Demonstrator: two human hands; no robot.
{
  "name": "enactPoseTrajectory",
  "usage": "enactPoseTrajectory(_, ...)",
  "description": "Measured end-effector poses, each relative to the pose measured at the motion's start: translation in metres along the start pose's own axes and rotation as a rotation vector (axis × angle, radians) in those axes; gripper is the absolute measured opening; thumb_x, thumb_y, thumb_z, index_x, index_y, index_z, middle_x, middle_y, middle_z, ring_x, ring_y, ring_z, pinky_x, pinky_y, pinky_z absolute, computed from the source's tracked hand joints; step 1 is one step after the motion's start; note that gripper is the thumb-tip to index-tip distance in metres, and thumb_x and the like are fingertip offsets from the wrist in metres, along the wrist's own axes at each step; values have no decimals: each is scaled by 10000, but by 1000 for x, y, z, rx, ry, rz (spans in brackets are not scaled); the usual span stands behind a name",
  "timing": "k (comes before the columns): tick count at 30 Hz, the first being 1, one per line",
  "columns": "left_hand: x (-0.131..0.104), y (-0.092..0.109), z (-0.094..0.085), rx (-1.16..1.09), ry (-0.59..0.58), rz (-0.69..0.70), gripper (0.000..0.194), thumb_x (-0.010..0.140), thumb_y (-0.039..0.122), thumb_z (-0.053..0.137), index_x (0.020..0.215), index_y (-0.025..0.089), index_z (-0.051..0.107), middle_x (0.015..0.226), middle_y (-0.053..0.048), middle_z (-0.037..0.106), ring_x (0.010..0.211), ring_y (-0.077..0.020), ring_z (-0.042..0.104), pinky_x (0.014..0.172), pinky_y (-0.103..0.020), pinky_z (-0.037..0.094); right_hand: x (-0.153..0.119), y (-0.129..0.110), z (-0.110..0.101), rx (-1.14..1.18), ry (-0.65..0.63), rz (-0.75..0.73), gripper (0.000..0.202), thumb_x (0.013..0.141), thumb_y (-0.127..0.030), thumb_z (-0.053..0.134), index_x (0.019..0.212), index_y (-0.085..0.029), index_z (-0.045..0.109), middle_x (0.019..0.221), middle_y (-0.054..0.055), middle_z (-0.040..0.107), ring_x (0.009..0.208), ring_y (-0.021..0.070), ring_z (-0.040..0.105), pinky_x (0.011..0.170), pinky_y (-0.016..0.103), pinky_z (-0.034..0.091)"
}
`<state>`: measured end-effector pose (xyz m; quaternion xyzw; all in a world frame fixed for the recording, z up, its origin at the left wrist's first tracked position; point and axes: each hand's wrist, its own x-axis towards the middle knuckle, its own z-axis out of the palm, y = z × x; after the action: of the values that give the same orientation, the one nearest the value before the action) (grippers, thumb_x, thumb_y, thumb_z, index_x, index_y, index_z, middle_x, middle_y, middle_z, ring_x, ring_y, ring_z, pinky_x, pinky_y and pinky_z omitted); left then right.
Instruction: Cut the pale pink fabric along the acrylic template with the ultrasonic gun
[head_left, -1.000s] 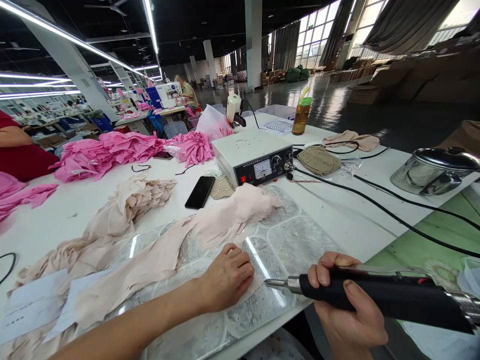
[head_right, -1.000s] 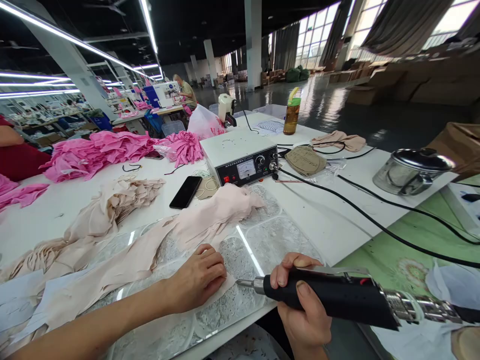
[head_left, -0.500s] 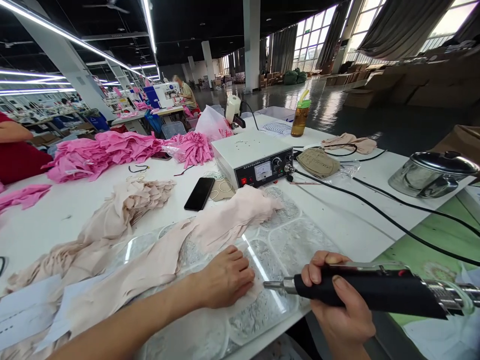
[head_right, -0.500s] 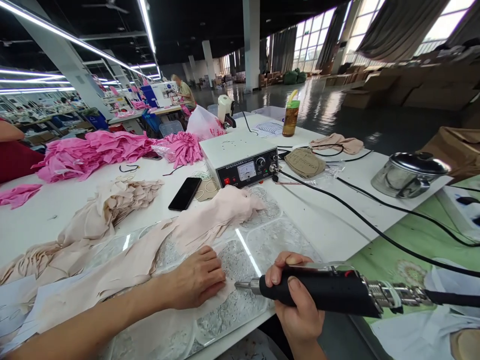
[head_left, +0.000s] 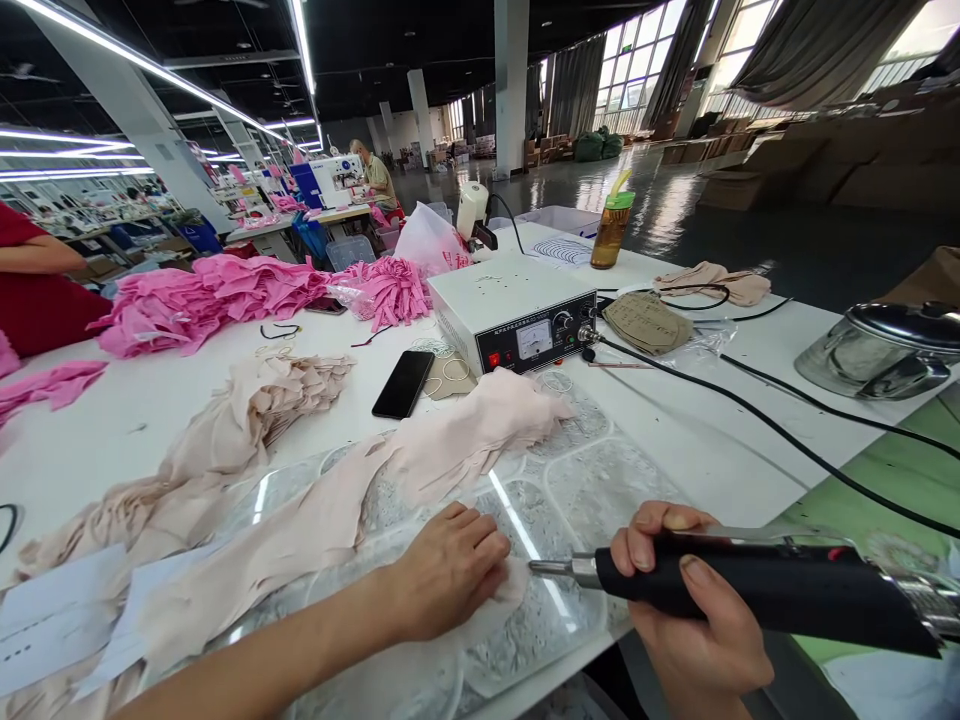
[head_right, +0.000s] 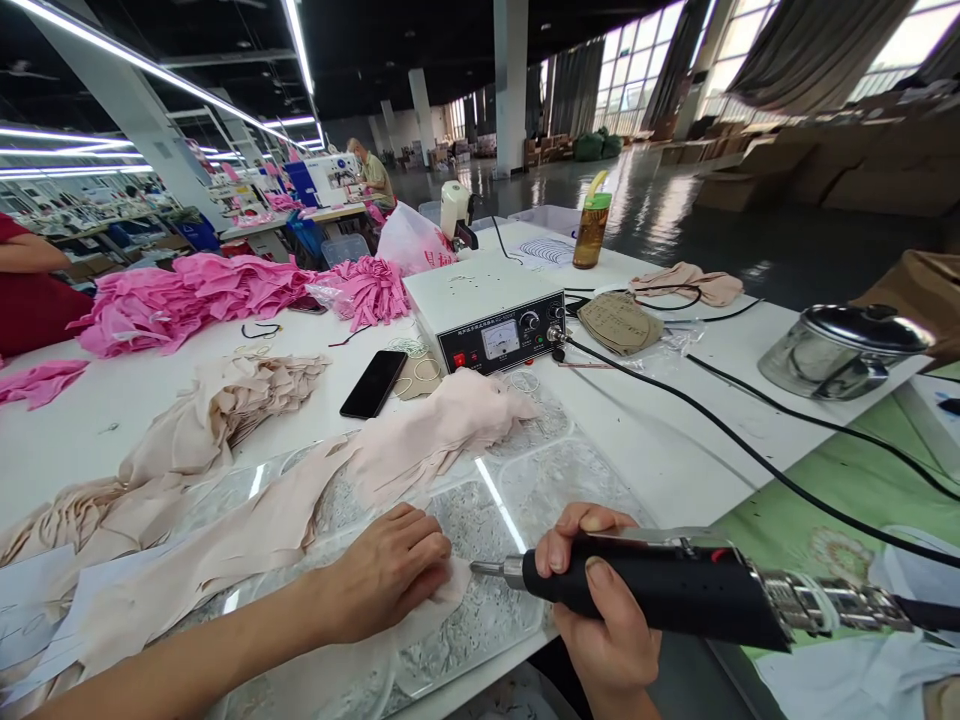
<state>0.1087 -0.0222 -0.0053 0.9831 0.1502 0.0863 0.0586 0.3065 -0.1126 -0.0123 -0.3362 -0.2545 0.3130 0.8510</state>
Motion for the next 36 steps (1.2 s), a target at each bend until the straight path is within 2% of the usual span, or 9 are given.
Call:
enactPoseTrajectory(6, -4, -2, 5, -30, 75, 85, 122, 958, 114, 440, 862, 167, 495, 867, -36, 588, 735, -155, 514, 733, -297, 374, -3, -1, 0, -20, -17, 15, 112, 746, -293, 622, 819, -213, 649, 712, 6, 525, 491, 108, 495, 430, 267, 441)
enactPoseTrajectory(9, -6, -3, 5, -20, 124, 173, 142, 986, 125, 409, 958, 153, 546, 929, -57, 600, 760, -160, 508, 753, -316, 370, -3, -2, 1, -26, -18, 22, 112, 742, -292, 622, 816, -213, 648, 700, 1, 518, 486, 105, 490, 429, 265, 443)
enactPoseTrajectory(12, -6, -3, 4, 43, 124, 253, 175, 1007, 128, 400, 1037, 130, 572, 894, -57, 607, 737, -157, 492, 741, -326, 368, -4, -3, 2, -41, -6, 41, 96, 728, -287, 624, 788, -213, 635, 676, -5, 495, 489, 109, 478, 422, 267, 440)
enactPoseTrajectory(16, -6, -1, 2, 119, 94, 333, 166, 996, 114, 436, 1003, 125, 602, 924, -73, 617, 764, -160, 506, 707, -327, 376, -7, -4, 2, -53, 37, 57, 81, 702, -260, 623, 769, -215, 616, 676, -8, 471, 506, 115, 459, 425, 277, 441)
enactPoseTrajectory(20, -6, -2, 2, 153, 120, 403, 192, 987, 93, 442, 926, 110, 624, 938, -87, 621, 770, -163, 506, 677, -323, 373, -8, -4, 2, -53, 82, 60, 92, 679, -246, 620, 764, -214, 604, 692, -12, 462, 518, 112, 445, 435, 272, 429)
enactPoseTrajectory(25, -8, -3, 5, 97, 125, 386, 186, 991, 101, 445, 920, 114, 616, 820, -61, 600, 735, -164, 503, 691, -311, 370, -8, -7, 4, -95, 39, 51, 90, 700, -272, 639, 766, -222, 604, 675, -15, 458, 506, 116, 441, 434, 282, 414)
enactPoseTrajectory(31, -7, -4, 6, -44, 97, 296, 176, 1004, 127, 415, 1065, 88, 575, 863, -63, 615, 764, -169, 514, 742, -313, 393, -6, -8, 4, -96, 30, 60, 99, 699, -283, 644, 760, -215, 605, 650, -12, 482, 496, 119, 443, 443, 298, 433)
enactPoseTrajectory(36, -7, -3, 3, -58, 91, 263, 225, 1005, 103, 347, 1007, 117, 572, 843, -65, 605, 741, -170, 506, 707, -316, 392, -7, -3, 3, -78, 13, 25, 100, 739, -299, 629, 793, -216, 625, 676, -9, 499, 488, 112, 473, 432, 278, 440)
